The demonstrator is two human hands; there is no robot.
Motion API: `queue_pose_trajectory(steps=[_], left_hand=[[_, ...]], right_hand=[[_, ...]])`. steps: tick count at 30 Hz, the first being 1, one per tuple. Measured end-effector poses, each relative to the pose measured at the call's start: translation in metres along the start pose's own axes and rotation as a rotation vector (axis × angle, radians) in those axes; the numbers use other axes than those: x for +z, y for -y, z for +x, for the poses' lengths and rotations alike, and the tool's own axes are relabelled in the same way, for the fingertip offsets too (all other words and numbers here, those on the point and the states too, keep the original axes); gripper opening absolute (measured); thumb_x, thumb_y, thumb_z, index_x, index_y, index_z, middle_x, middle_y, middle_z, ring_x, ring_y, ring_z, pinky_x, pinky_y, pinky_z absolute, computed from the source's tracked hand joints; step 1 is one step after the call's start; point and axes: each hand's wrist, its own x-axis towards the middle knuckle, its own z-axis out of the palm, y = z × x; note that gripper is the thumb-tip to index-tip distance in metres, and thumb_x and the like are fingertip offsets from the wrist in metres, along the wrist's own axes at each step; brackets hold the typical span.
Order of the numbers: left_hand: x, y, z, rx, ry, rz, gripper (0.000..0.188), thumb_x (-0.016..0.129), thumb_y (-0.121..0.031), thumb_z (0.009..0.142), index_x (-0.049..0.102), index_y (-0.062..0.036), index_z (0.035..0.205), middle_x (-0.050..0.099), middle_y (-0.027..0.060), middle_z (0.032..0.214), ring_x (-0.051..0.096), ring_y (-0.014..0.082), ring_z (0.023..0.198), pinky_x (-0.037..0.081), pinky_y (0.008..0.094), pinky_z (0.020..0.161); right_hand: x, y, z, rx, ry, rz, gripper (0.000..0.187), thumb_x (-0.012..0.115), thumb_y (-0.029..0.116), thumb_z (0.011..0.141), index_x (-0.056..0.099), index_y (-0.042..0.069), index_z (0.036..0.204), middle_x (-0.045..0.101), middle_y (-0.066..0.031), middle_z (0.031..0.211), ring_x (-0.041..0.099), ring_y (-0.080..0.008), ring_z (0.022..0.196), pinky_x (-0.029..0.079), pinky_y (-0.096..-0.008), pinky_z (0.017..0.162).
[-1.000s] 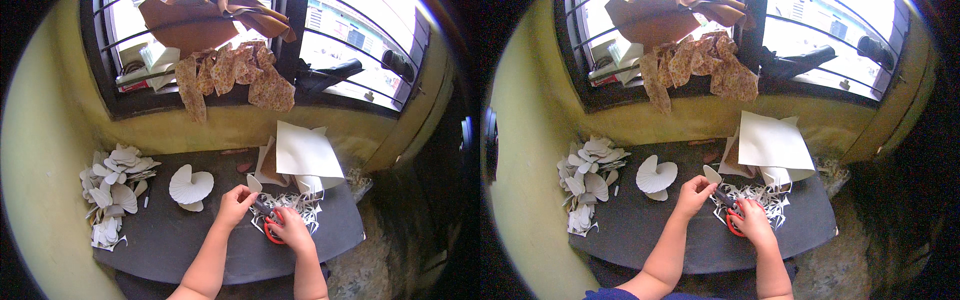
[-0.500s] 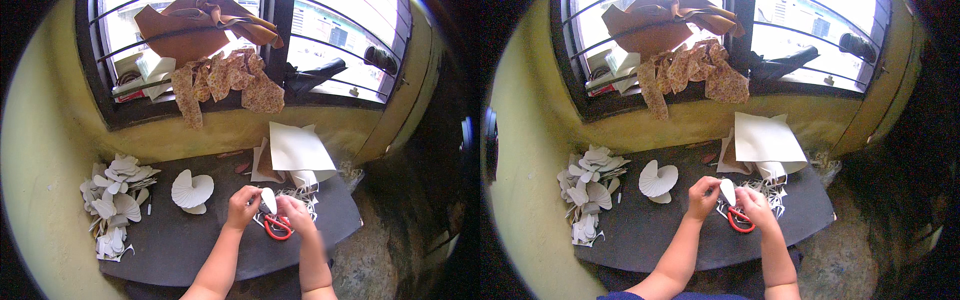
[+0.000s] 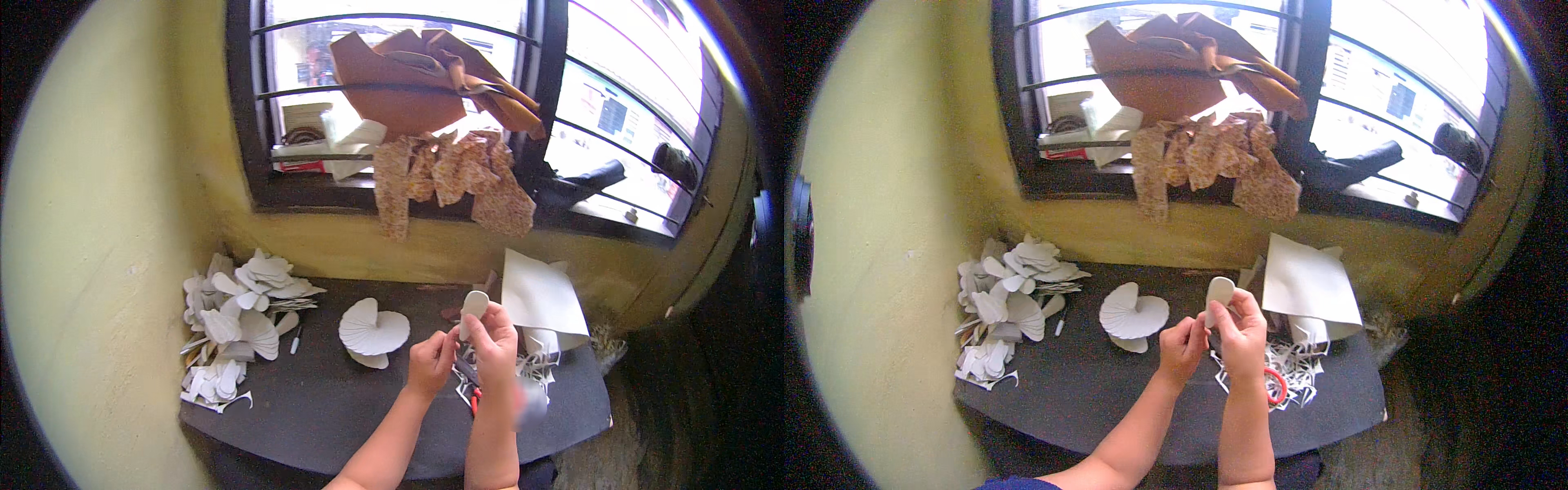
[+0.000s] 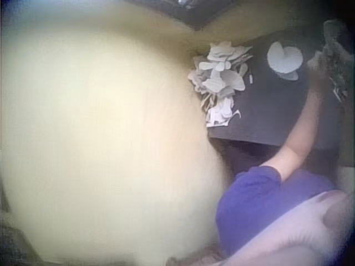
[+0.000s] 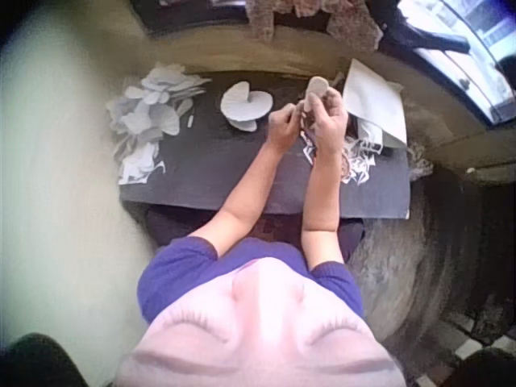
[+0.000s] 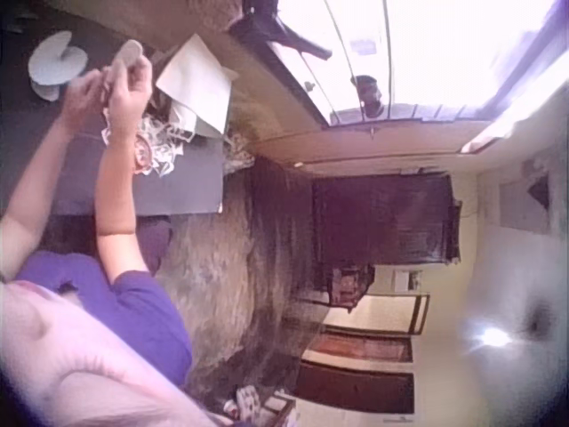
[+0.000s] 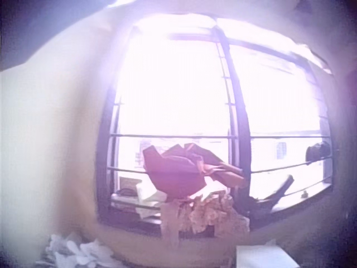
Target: The person cuts a white paper petal shape using red scissors, then folds a stack of white paper petals into a fan shape. They gather and crumple paper scraps, then use a purple template and a pen to trace petal outlines onto a large sheet of white paper.
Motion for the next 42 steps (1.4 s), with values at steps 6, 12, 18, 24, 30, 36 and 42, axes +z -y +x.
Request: queue_pose_trajectory(steps=[6, 12, 18, 24, 30, 36, 42], left_hand=[[-0.058, -0.040, 0.022, 0.096, -0.098, 0.163, 0.016, 0.055, -0.016, 0.094, 0.062, -0.0019, 0.096, 0.063, 0.0104, 0.077, 0.061, 0.0180, 0.067, 0.048, 0.0306, 0.061], [-0.157, 0.029, 0.041, -0.094, -0.297, 0.507, 0.030, 0.060, -0.016, 0.088, 0.058, 0.0007, 0.113, 0.065, 0.0165, 0.101, 0.064, 0.0226, 0.083, 0.051, 0.0343, 0.075], [-0.163, 0.060, 0.032, -0.604, -0.199, 0.187, 0.055, 0.068, -0.020, 0.085, 0.045, 0.0036, 0.129, 0.064, 0.0131, 0.106, 0.062, 0.0160, 0.089, 0.050, 0.0286, 0.073], [-0.158, 0.062, 0.030, -0.671, -0.098, -0.187, 0.055, 0.070, -0.012, 0.083, 0.042, 0.0033, 0.128, 0.063, 0.0149, 0.103, 0.063, 0.0184, 0.087, 0.051, 0.0283, 0.071], [-0.152, 0.056, 0.026, -0.663, -0.034, -0.538, 0.046, 0.062, -0.002, 0.085, 0.039, -0.0008, 0.124, 0.061, 0.0142, 0.107, 0.062, 0.0206, 0.094, 0.052, 0.0319, 0.077], [-0.150, 0.043, 0.029, -0.709, -0.004, -0.615, 0.046, 0.065, -0.005, 0.083, 0.041, -0.0028, 0.123, 0.060, 0.0121, 0.108, 0.061, 0.0205, 0.099, 0.051, 0.0348, 0.082], [-0.139, 0.027, 0.026, -0.659, 0.062, -0.547, 0.048, 0.074, -0.010, 0.079, 0.048, -0.0035, 0.118, 0.061, 0.0081, 0.107, 0.061, 0.0171, 0.099, 0.049, 0.0319, 0.086]], right_hand=[[-0.001, -0.054, 0.008, 0.116, 0.045, -0.025, 0.017, 0.061, 0.007, 0.090, 0.056, -0.001, 0.105, 0.063, -0.0059, 0.081, 0.063, -0.0134, 0.065, 0.049, -0.0235, 0.058], [0.006, -0.059, -0.003, 0.212, 0.109, -0.134, 0.020, 0.060, 0.011, 0.092, 0.054, 0.000, 0.107, 0.062, -0.0070, 0.077, 0.056, -0.0105, 0.052, 0.045, -0.0220, 0.047], [0.009, -0.074, -0.012, 0.194, 0.113, -0.138, 0.028, 0.058, 0.005, 0.091, 0.047, 0.000, 0.117, 0.062, -0.0095, 0.087, 0.061, -0.0132, 0.068, 0.050, -0.0253, 0.061], [0.011, -0.067, -0.017, 0.149, 0.158, -0.187, 0.031, 0.056, 0.002, 0.091, 0.045, -0.001, 0.119, 0.061, -0.0100, 0.093, 0.063, -0.0153, 0.076, 0.050, -0.0262, 0.066], [0.009, -0.064, -0.012, 0.211, 0.120, -0.201, 0.028, 0.059, 0.004, 0.089, 0.050, 0.000, 0.115, 0.063, -0.0091, 0.091, 0.064, -0.0156, 0.077, 0.049, -0.0260, 0.067], [0.005, -0.077, -0.013, 0.180, 0.206, -0.205, 0.028, 0.061, 0.005, 0.088, 0.051, 0.000, 0.114, 0.064, -0.0068, 0.094, 0.063, -0.0132, 0.083, 0.049, -0.0250, 0.071], [0.010, -0.074, -0.019, 0.150, 0.235, -0.190, 0.028, 0.063, 0.003, 0.087, 0.052, 0.000, 0.112, 0.064, -0.0057, 0.094, 0.062, -0.0134, 0.085, 0.048, -0.0256, 0.073]])
